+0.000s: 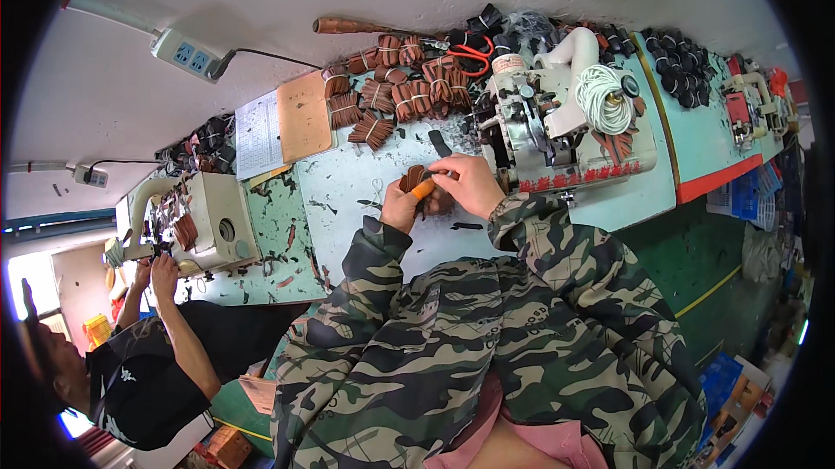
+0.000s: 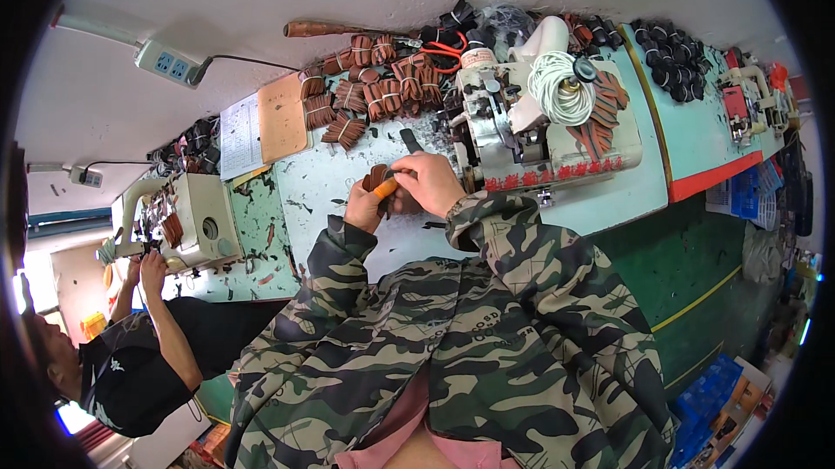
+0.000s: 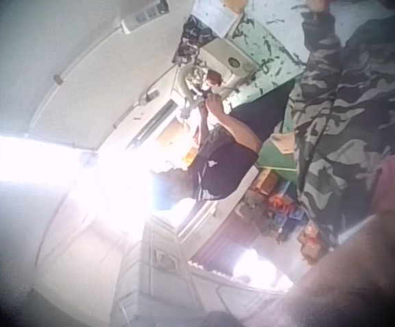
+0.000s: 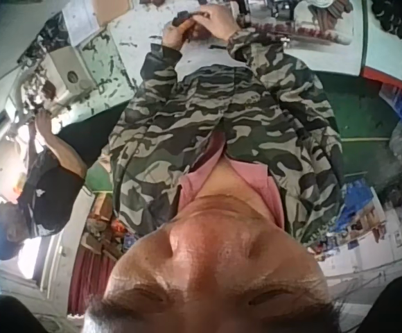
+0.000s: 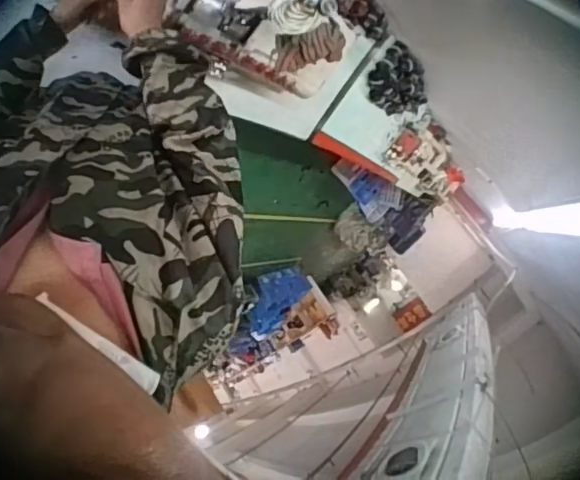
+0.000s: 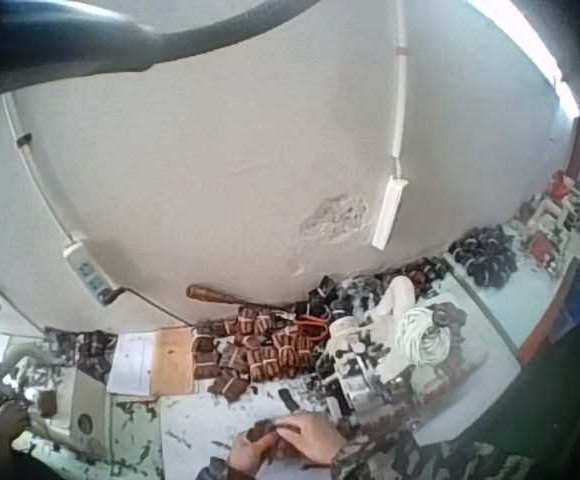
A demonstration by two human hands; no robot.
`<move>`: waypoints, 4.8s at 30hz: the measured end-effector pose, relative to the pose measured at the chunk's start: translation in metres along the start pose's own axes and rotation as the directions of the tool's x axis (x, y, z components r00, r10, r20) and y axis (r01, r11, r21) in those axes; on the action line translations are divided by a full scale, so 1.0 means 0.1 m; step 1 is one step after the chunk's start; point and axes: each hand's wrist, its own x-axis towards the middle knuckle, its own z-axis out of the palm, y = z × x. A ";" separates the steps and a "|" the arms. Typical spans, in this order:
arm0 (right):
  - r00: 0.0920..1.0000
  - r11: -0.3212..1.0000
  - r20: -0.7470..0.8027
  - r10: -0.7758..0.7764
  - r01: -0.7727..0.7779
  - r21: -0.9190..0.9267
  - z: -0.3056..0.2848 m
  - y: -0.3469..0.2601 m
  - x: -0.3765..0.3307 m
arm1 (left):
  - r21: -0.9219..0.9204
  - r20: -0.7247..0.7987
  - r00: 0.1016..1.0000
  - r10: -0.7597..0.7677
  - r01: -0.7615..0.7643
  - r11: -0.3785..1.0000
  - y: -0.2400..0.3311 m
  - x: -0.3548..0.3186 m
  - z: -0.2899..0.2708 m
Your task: The person feeds small leather pieces through an edge-skiving machine by hand and stacks the processed pieces on the table.
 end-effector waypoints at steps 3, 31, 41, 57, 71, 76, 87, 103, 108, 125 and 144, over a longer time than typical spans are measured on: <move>0.993 0.993 0.015 -0.114 0.115 -0.025 0.00 0.14 -0.11 | -0.095 0.055 0.992 -0.117 0.122 0.988 0.02 -0.09 0.17; 0.959 0.621 -0.073 0.275 -0.235 -0.748 0.66 0.73 0.49 | 0.080 -0.223 0.974 -0.038 0.057 0.995 -0.33 0.26 -0.64; 0.968 0.807 -0.180 -0.176 0.037 -0.590 0.69 1.07 -1.16 | 0.447 -0.146 0.942 0.302 -0.209 0.870 -1.07 -0.13 -0.25; 0.794 0.449 0.018 0.608 -0.362 0.817 -3.40 1.40 -6.33 | 0.303 0.406 0.845 -0.349 0.236 0.923 -3.25 -1.76 5.60; 0.959 0.581 -0.161 0.234 -0.005 0.814 -4.15 1.30 -7.86 | 0.371 0.512 0.850 0.122 -0.347 0.861 -3.64 -3.16 7.44; 0.958 0.421 0.150 0.246 -0.245 0.873 -3.94 1.30 -7.24 | 0.330 0.375 0.924 0.079 -0.213 0.920 -3.44 -2.94 6.85; 0.991 0.909 -0.128 -0.037 -0.020 -0.417 -2.81 1.43 -4.91 | 0.636 0.270 0.912 0.308 -0.409 0.654 -2.72 -1.53 4.16; 0.997 0.965 -0.082 -0.010 -0.012 -0.264 -2.62 1.23 -3.37 | 0.438 -0.028 0.941 0.337 -0.292 0.850 -2.04 -0.80 3.75; 0.918 0.977 -0.338 -0.207 0.172 -0.128 -3.25 0.87 -3.55 | 0.527 0.202 0.937 0.285 -0.349 0.775 -1.98 -0.77 4.69; 0.977 0.936 -0.102 -0.190 0.211 0.282 -3.96 0.93 -2.58 | 0.920 0.326 0.793 0.514 -0.391 0.020 -0.88 -0.43 4.75; 0.960 0.991 -0.251 -0.127 0.114 -0.069 -3.25 1.14 -1.69 | 0.380 0.238 0.950 -0.202 0.100 0.920 -0.45 0.27 3.54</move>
